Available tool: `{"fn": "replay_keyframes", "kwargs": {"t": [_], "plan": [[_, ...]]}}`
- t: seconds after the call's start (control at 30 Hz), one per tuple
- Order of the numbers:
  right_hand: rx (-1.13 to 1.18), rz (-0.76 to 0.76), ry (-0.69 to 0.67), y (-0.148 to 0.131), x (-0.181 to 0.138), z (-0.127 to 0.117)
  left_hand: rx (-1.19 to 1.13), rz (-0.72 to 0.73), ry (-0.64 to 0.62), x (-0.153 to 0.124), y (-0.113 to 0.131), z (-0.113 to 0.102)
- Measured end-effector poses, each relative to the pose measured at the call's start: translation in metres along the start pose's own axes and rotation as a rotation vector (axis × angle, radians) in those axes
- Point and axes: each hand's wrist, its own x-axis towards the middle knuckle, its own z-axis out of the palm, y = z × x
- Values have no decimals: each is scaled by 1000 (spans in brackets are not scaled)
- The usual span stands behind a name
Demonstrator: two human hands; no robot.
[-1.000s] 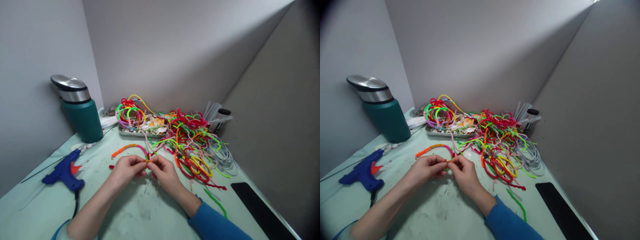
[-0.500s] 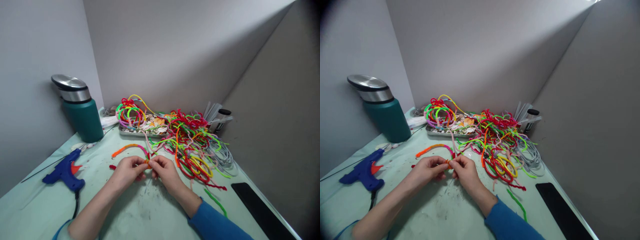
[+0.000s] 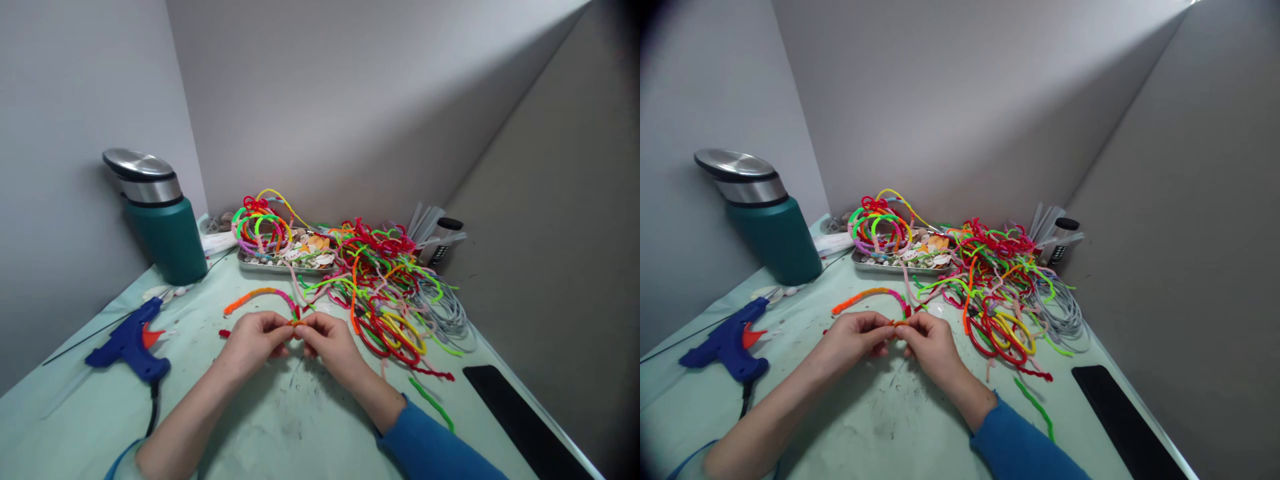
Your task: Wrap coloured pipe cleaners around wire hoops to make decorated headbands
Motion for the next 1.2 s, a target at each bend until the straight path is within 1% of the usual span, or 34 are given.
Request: {"fn": "replay_keyframes", "kwargs": {"t": [0.1, 0.2, 0.33, 0.5, 0.7, 0.83, 1.0, 1.1, 1.2], "plan": [[28, 31, -26, 1, 0, -1, 0, -1, 8, 1, 0, 0], [17, 19, -21, 1, 1, -2, -12, 5, 13, 1, -1, 0], [-38, -11, -2, 4, 2, -2, -5, 13, 13, 1, -2, -2], [-135, -96, -19, 7, 0, -3, -5, 19, 37, 0, 1, -3], [-217, -89, -46, 7, -3, -2, -21, 21, 31, 1, 0, -4], [-309, -114, -55, 8, -4, -1, 42, 31, 29, 2, -2, -4], [-418, -144, -57, 7, -6, -2, 213, 37, 19, -3, 2, -3], [-438, -142, -68, 8, -6, -3, 281, 96, 0, -6, 3, -2], [-435, -138, -74, 10, -5, -4, 275, 146, -43, -5, -1, -2]]}}
